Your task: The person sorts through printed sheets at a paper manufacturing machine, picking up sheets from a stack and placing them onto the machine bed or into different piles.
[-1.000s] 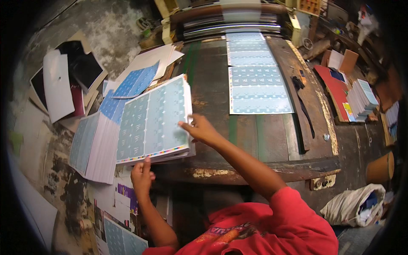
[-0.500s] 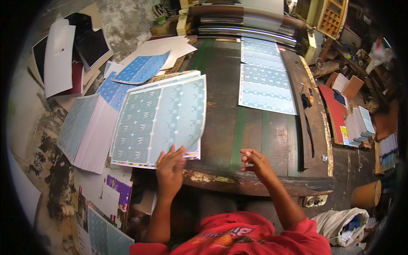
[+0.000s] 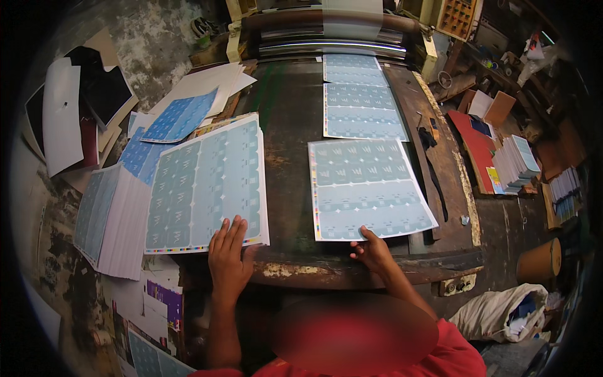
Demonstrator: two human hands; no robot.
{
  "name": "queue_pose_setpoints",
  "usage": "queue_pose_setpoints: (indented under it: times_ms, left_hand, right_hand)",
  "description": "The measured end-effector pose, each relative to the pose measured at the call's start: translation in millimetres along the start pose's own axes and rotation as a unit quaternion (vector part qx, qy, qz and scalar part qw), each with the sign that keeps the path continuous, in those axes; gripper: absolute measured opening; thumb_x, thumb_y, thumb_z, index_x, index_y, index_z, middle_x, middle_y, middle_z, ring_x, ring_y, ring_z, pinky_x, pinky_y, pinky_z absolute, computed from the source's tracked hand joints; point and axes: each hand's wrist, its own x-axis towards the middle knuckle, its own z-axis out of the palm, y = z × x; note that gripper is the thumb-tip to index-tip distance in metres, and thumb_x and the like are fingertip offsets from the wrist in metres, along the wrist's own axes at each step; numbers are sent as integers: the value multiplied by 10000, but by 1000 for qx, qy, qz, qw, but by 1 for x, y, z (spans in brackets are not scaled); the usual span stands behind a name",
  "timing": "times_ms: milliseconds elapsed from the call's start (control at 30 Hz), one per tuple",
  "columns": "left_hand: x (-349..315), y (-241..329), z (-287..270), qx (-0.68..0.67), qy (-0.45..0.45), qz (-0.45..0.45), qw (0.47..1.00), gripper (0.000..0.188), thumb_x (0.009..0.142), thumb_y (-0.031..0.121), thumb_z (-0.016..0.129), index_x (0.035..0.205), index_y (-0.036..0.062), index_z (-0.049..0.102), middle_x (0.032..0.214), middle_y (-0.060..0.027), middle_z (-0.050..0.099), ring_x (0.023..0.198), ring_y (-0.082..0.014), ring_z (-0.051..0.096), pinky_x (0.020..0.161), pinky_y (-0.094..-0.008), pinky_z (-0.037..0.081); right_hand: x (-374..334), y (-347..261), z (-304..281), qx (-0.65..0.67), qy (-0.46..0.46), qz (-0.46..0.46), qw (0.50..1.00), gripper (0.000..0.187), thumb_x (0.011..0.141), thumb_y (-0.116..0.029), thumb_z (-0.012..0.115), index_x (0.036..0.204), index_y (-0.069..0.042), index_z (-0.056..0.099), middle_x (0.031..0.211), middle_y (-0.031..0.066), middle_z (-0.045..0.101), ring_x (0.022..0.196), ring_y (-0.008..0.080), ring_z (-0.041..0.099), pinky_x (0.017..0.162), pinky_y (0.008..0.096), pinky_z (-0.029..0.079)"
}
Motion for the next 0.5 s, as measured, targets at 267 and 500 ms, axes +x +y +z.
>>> queue_pose_setpoints:
  times_ms: [267, 500]
  left_hand:
    - [0, 10, 2, -89, 92, -50, 990, 238, 903, 149, 671, 1125, 76, 718, 1147, -75, 719, 1154, -278, 634, 971, -407, 414]
    - [1, -1, 8, -311, 174, -240, 903, 223, 983, 204, 595, 1040, 15, 699, 977, -144, 709, 953, -318, 643, 905, -374, 455]
  right_hand:
    - [48, -6, -29, 65, 38, 1, 997, 448, 1018, -431, 488, 1258, -56, 439, 972, 160, 627, 649, 130, 497, 755, 411, 549]
    - [75, -16, -30, 95, 88, -64, 990, 445, 1012, -440, 478, 1238, -61, 421, 984, 138, 641, 719, 183, 551, 800, 458, 544]
